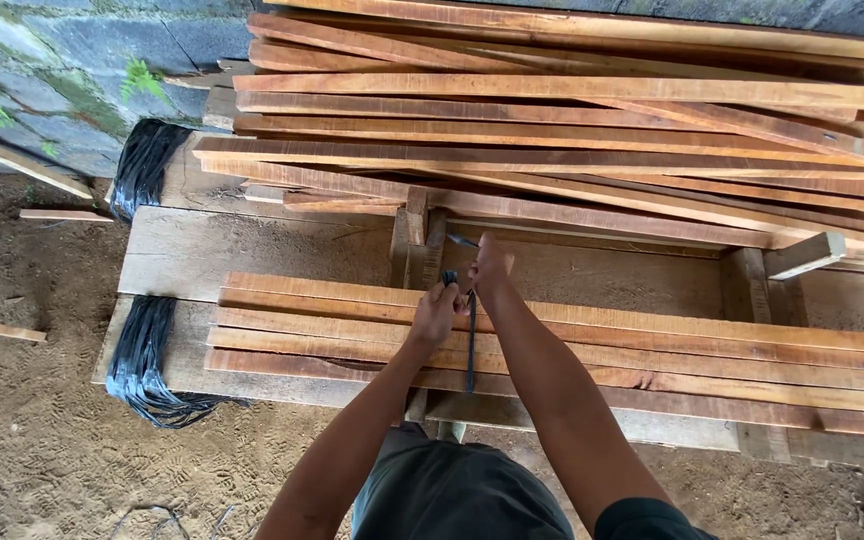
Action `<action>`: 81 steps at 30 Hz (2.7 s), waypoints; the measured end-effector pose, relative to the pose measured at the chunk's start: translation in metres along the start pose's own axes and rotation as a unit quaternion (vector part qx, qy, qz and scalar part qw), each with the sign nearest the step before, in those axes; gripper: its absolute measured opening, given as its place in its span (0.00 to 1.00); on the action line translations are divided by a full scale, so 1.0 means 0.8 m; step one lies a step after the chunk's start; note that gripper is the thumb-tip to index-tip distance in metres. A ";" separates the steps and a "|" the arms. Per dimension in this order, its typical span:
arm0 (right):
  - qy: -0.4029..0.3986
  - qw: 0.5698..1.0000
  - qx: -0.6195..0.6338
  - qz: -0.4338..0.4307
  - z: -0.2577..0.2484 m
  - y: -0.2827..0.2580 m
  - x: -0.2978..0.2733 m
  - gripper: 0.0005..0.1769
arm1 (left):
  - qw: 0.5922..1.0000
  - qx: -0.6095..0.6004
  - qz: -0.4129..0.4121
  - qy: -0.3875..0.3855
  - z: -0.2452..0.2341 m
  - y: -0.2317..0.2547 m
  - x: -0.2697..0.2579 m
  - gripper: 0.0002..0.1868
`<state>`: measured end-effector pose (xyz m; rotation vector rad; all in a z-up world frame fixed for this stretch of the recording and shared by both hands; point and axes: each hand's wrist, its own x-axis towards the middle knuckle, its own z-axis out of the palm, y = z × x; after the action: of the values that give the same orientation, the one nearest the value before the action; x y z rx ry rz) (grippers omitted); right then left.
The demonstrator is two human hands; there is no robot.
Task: Organizing and bundling thin wooden strips using black ties or bands on a workbench.
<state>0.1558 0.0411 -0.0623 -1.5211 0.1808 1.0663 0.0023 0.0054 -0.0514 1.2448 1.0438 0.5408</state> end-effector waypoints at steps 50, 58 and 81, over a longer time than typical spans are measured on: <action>-0.005 0.892 -0.443 -0.095 0.011 0.120 0.153 0.22 | 0.907 0.367 0.172 0.114 0.059 -0.067 -0.045 0.09; 0.018 0.913 -0.380 -0.145 0.009 0.119 0.160 0.21 | 0.907 0.370 0.177 0.093 0.050 -0.017 -0.041 0.03; 0.005 0.902 -0.407 -0.145 0.026 0.072 0.103 0.20 | 0.983 -0.143 -0.088 0.078 0.042 0.099 -0.079 0.21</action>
<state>0.1547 0.0796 -0.1576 -2.2064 -0.5451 0.9287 0.0177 -0.0406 0.0435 0.8592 1.1500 0.6335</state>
